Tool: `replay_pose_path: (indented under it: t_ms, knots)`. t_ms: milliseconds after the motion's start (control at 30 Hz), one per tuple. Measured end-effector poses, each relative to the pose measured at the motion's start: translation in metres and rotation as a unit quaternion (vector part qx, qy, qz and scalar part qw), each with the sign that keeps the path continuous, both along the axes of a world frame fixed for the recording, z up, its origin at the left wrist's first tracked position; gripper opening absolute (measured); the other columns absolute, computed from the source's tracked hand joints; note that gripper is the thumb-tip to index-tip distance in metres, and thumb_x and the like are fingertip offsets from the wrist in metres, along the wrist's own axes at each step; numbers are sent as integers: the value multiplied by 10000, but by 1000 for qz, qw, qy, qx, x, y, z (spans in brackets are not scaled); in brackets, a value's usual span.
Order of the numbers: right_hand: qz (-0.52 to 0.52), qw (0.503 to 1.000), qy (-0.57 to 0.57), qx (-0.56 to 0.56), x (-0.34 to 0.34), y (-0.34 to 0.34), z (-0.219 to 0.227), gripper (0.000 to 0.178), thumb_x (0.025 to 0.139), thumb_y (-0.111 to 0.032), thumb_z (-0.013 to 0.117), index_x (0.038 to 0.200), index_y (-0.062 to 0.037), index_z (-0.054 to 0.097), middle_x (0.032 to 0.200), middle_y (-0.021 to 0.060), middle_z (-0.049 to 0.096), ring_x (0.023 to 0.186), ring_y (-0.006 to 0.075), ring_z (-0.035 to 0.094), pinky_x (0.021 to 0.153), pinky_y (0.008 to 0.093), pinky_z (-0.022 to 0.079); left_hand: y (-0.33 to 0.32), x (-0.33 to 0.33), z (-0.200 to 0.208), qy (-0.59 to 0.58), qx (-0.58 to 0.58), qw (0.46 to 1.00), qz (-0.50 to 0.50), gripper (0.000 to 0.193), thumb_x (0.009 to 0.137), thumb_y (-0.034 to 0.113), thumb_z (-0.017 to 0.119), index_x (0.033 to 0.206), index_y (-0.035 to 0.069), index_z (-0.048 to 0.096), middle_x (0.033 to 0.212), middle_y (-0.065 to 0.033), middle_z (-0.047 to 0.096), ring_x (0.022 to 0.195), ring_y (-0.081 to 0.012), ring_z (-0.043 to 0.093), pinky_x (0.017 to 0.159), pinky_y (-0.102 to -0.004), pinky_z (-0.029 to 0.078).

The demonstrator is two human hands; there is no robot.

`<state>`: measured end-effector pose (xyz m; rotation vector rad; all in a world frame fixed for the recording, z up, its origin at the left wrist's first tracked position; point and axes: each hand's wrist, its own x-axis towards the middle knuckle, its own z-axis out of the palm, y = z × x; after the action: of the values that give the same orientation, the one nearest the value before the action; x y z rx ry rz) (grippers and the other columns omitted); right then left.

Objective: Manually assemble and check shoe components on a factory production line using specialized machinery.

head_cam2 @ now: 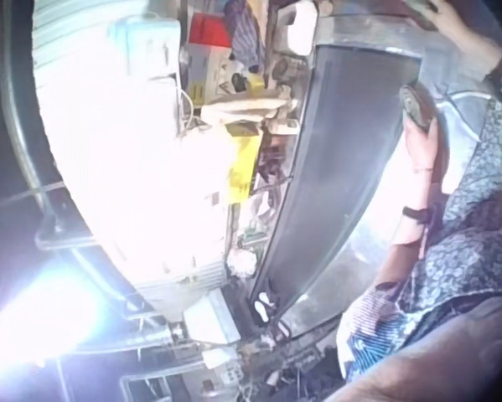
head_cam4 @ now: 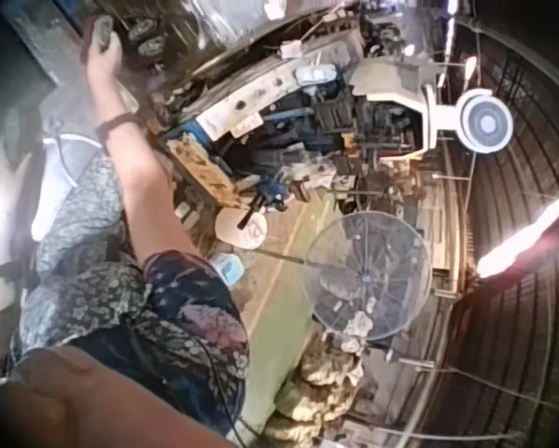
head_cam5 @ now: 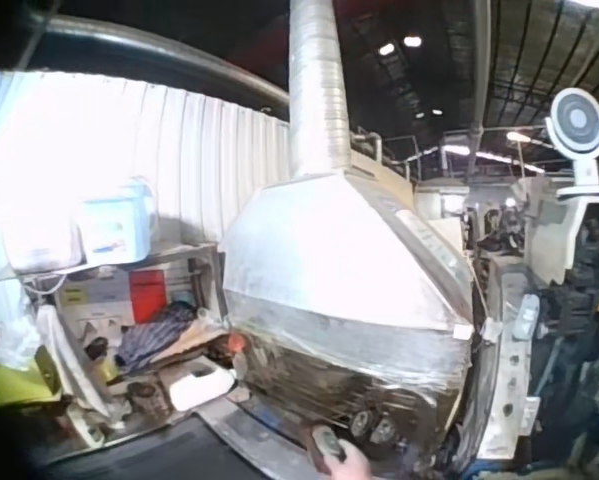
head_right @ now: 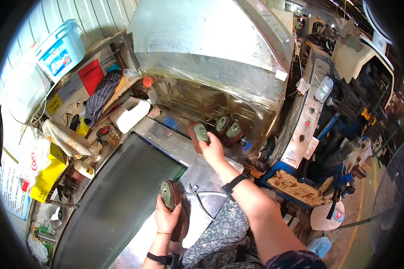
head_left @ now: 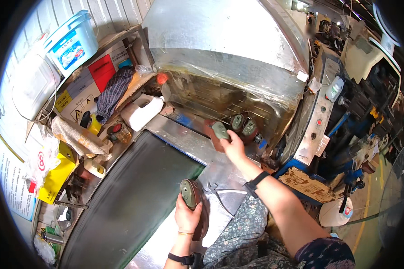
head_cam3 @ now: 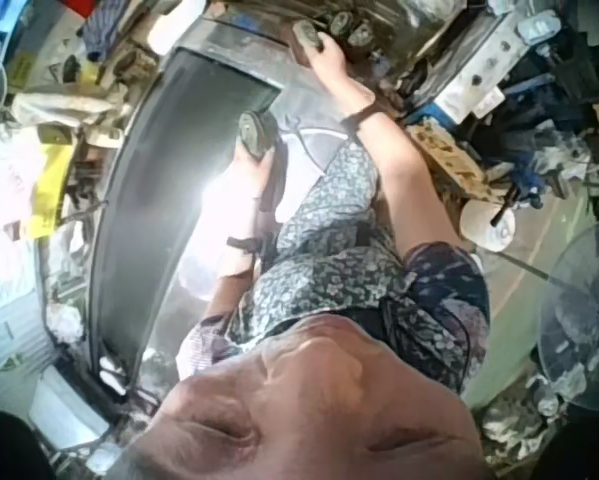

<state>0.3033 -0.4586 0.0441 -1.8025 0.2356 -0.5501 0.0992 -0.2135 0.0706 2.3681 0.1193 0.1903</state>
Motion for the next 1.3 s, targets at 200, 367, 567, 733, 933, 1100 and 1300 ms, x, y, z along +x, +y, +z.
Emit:
replay_pose_path:
  t_ms: [200,367,567,733,933,1100,1300]
  knots:
    - [319,929,166,84,-154,98,8,456,870,-331,701,1204,-32,619,1004,96,688,952,147,632,837,328,506,41,-8,4,34,-309,947,85,653,782,159,752,1315,-50,437,1082,-164,637,921,-227,646,805,-346,539]
    - [377,761,220,479,-271,66,48,841,903,-211,674,1536,-68,139,1457,90,375,1255,181,471,1052,326,379,-24,-40,46,117,-590,791,109,534,904,174,649,1347,-1,408,1121,-109,607,982,-206,609,854,-360,518]
    - [196,887,111,404,-328,-92,127,752,796,9,624,1481,-5,313,1395,122,486,1239,199,501,1046,337,392,-91,-76,51,224,-579,741,-256,625,905,12,636,1444,-13,319,1344,-141,520,1181,-169,529,1018,-323,436]
    - [-21,999,-30,35,-354,-239,186,702,763,-65,713,1399,40,435,1358,95,498,1246,174,462,1029,311,388,-57,-111,16,237,-352,845,-325,489,867,-6,679,1319,-34,495,1281,-129,594,1140,-158,580,973,-291,470]
    - [-382,831,13,-404,-373,-415,227,585,707,-204,699,1278,-123,603,1073,183,568,959,374,609,824,407,493,-42,-129,7,246,-284,868,-324,387,939,153,620,1266,-42,548,1156,-171,653,1055,-226,626,906,-326,503]
    - [-404,829,175,-345,-372,-460,250,623,684,-306,704,1292,-206,611,1109,161,603,959,374,635,838,416,507,-50,-120,8,177,-221,895,-345,355,936,166,621,1234,-23,582,1077,-157,684,1016,-220,643,876,-326,516]
    - [-303,795,335,-405,-354,-438,256,712,693,-411,715,1365,-254,542,1267,184,542,1036,393,600,928,433,480,-65,-126,-8,177,-177,892,-376,283,933,183,617,1144,-4,633,1005,-173,706,918,-210,687,773,-314,537]
